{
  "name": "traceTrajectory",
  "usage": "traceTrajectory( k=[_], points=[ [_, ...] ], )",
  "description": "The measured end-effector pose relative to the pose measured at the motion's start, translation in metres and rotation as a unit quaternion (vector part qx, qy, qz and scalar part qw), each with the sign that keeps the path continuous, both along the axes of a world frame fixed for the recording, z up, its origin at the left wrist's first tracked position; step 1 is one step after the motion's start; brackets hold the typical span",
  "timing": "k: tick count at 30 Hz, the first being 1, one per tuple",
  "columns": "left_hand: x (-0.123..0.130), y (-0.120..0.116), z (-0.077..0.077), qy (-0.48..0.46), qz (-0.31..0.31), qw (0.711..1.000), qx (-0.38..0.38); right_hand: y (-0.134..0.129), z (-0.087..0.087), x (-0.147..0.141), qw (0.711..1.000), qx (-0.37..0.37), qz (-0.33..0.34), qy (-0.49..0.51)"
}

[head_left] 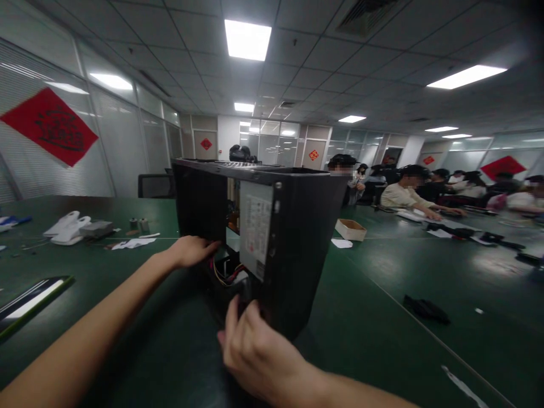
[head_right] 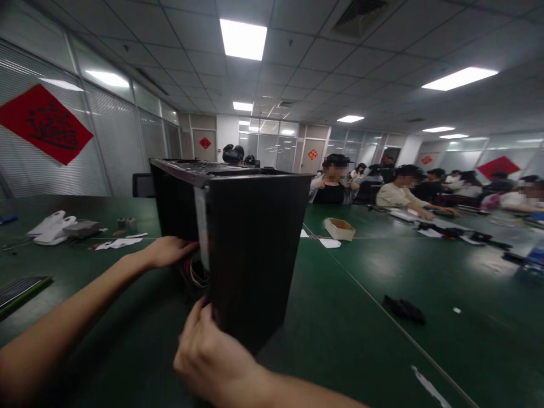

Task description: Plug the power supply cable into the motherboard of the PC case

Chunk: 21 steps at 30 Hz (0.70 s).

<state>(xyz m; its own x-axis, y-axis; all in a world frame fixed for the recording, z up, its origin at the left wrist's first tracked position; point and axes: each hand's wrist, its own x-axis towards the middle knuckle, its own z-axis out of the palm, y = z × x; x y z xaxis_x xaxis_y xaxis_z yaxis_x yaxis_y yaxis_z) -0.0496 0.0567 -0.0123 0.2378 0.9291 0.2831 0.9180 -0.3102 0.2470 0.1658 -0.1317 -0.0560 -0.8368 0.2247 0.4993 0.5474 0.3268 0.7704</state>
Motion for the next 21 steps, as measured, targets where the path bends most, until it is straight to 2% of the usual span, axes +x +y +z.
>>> traceTrajectory(
  k=[2, 4, 7, 9, 12, 15, 17, 21],
  points=[
    [-0.004, -0.010, 0.001, 0.094, -0.033, 0.995, -0.031, 0.010, -0.001, 0.027, 0.999, -0.002, -0.038, 0.026],
    [-0.007, -0.025, -0.001, 0.156, -0.039, 0.986, -0.040, 0.024, 0.001, 0.054, 0.996, -0.037, -0.075, 0.034],
    [-0.006, -0.051, -0.007, 0.160, -0.059, 0.985, -0.030, 0.049, 0.005, 0.093, 0.993, -0.067, -0.090, 0.047],
    [-0.002, -0.067, -0.012, 0.153, -0.082, 0.985, -0.006, 0.066, 0.005, 0.116, 0.993, -0.077, -0.069, 0.053],
    [0.008, -0.087, -0.018, 0.155, -0.067, 0.985, 0.032, 0.089, 0.003, 0.143, 0.996, -0.064, -0.016, 0.062],
    [0.020, -0.101, -0.018, 0.178, -0.055, 0.981, 0.052, 0.106, 0.001, 0.159, 0.996, -0.040, 0.057, 0.059],
    [0.026, -0.107, -0.015, 0.195, -0.052, 0.977, 0.064, 0.113, -0.001, 0.164, 0.994, -0.032, 0.080, 0.060],
    [0.028, -0.113, -0.010, 0.216, -0.049, 0.974, 0.055, 0.115, -0.009, 0.160, 0.995, -0.035, 0.042, 0.084]
  ],
)
